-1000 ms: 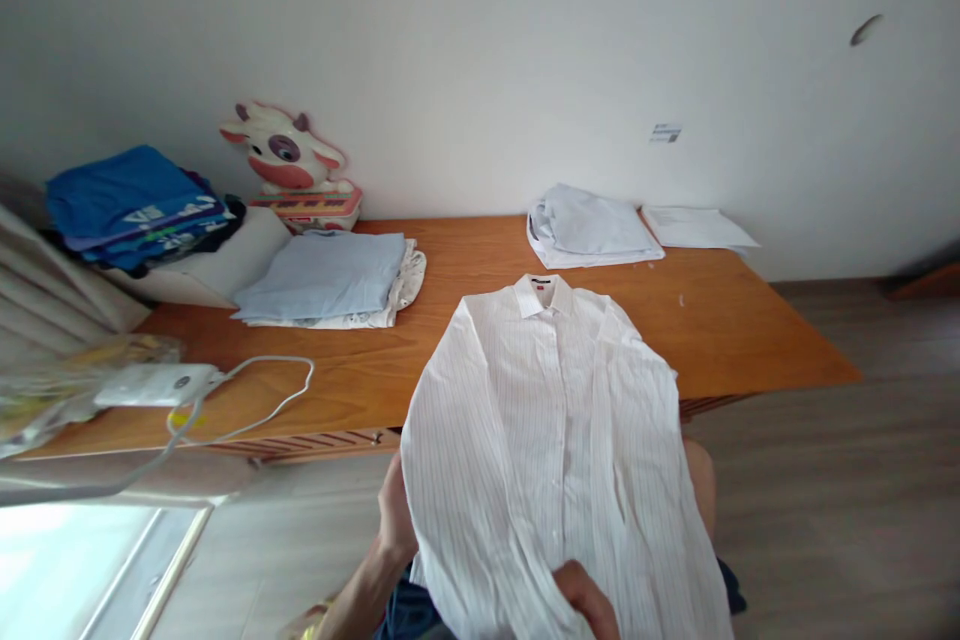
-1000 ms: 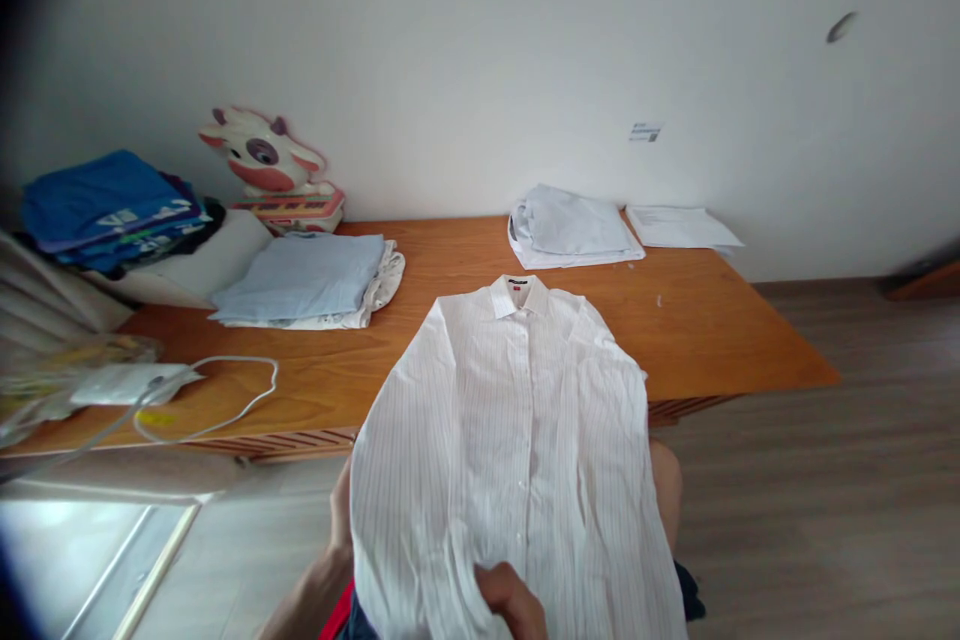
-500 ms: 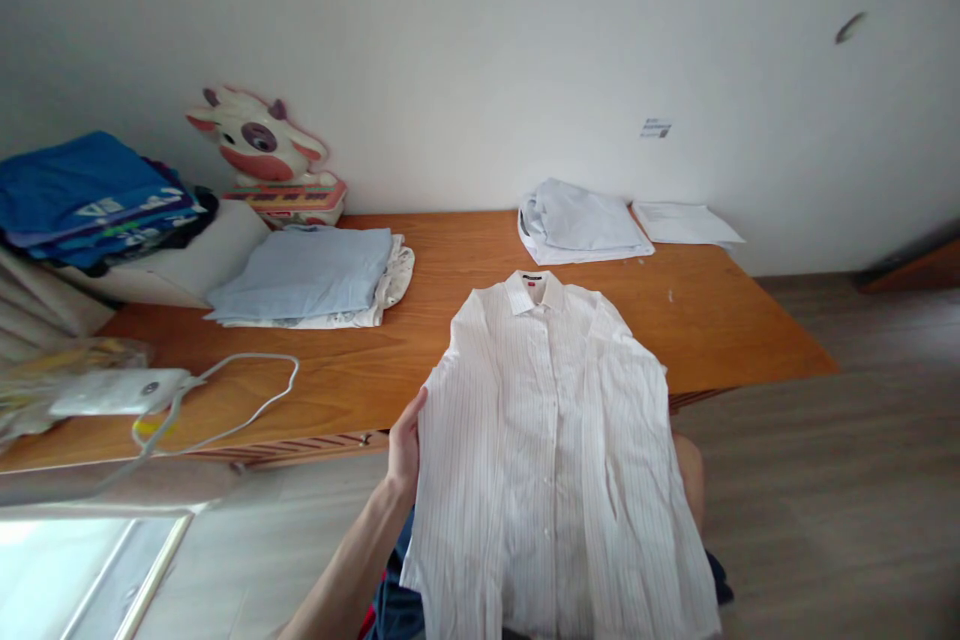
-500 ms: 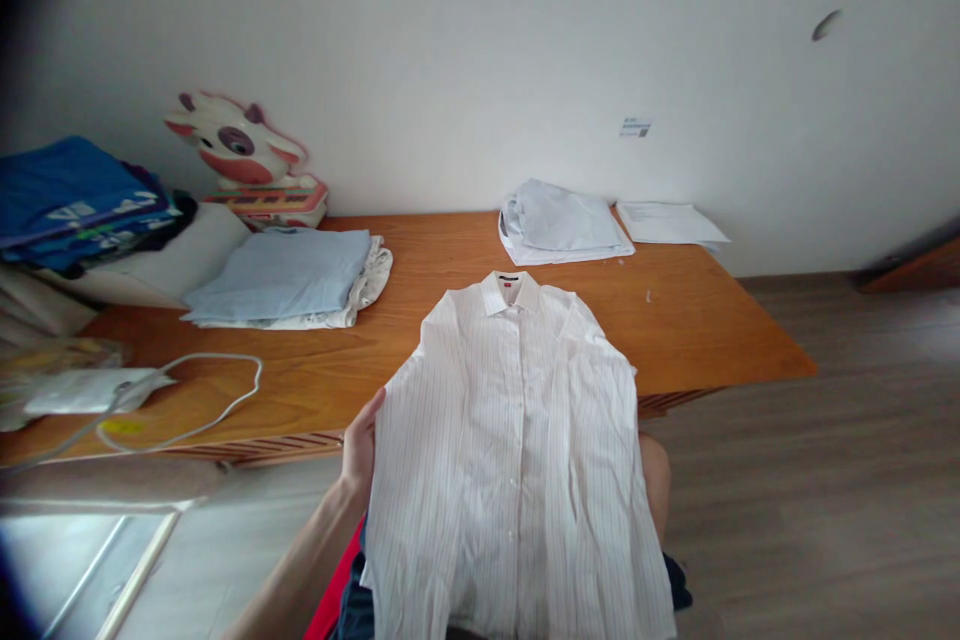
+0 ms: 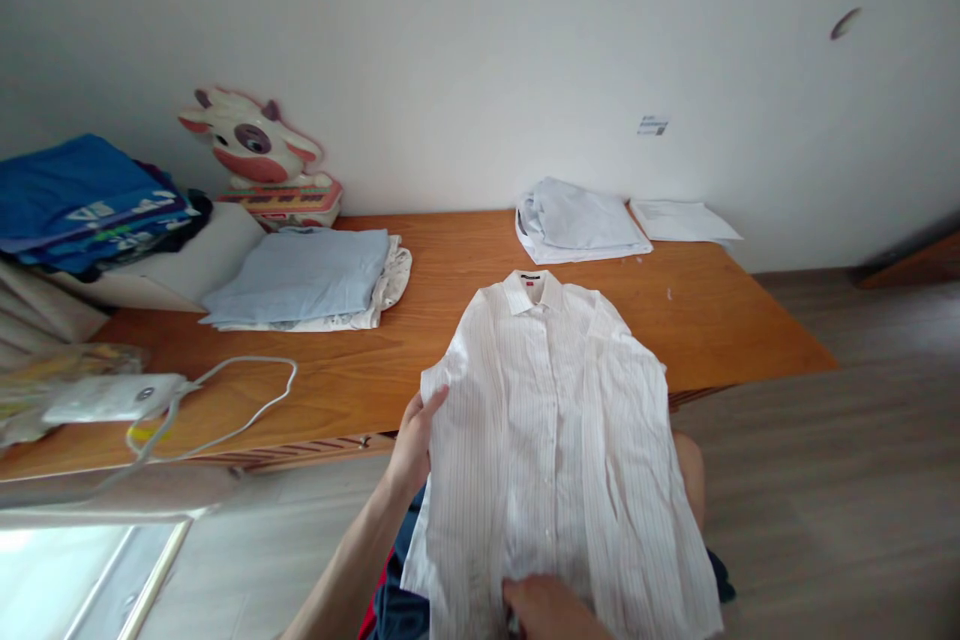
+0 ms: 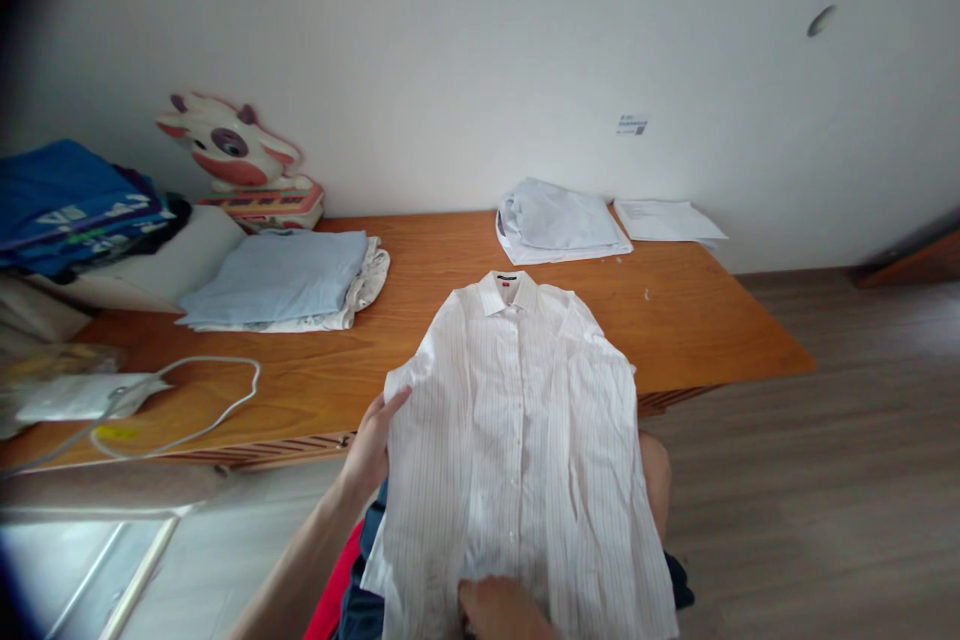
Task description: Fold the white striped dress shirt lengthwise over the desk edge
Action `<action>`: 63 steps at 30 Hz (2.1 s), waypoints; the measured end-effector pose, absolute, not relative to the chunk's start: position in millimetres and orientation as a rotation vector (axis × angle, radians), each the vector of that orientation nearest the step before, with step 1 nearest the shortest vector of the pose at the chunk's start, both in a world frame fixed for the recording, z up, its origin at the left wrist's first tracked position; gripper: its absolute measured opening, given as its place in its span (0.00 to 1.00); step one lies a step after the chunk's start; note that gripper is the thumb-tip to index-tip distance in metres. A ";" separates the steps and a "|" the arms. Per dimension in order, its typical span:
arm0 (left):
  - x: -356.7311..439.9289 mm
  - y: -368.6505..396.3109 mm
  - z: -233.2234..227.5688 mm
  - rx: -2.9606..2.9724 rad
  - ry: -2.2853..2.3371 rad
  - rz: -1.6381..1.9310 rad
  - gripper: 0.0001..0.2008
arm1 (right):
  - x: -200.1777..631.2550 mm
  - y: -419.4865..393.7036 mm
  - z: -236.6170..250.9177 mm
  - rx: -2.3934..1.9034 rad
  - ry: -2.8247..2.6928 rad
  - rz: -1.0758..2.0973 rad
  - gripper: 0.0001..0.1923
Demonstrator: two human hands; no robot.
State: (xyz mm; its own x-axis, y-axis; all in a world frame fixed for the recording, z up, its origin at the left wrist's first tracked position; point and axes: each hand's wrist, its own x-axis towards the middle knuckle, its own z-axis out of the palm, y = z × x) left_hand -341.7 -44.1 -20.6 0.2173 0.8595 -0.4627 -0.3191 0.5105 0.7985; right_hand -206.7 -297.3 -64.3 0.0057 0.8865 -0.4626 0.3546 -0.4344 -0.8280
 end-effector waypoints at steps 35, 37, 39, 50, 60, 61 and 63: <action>-342.6 -43.3 -19.6 1.052 1.071 0.989 0.22 | -101.2 79.8 -3.3 -2.087 -1.582 0.515 0.07; -343.8 -41.9 -21.8 1.099 1.085 0.983 0.21 | -100.2 84.8 -3.0 -2.069 -1.582 0.523 0.08; -345.9 -40.2 -22.9 1.130 1.112 0.991 0.20 | -97.6 88.7 -3.0 -2.055 -1.570 0.527 0.11; -367.6 -28.9 -24.1 1.214 1.306 0.985 0.25 | -102.9 79.0 -7.3 -2.073 -1.581 0.446 0.12; -386.9 -90.5 -34.6 0.931 1.161 1.077 0.36 | -129.9 -27.6 19.7 -1.812 -1.424 0.351 0.14; -390.5 -97.7 -39.8 0.922 1.171 1.066 0.34 | -136.5 -53.9 15.2 -1.804 -1.388 0.416 0.12; -397.4 -108.6 -50.5 0.946 1.193 0.995 0.29 | -151.2 -105.6 -1.4 -1.811 -1.322 0.548 0.13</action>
State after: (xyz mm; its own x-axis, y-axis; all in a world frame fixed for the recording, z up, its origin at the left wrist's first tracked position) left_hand -397.4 -108.6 -50.5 0.0912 0.9551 -0.2818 -0.1055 0.2906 0.9510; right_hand -151.2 -105.6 -1.4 0.3575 0.9272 0.1120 0.5756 -0.1243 -0.8083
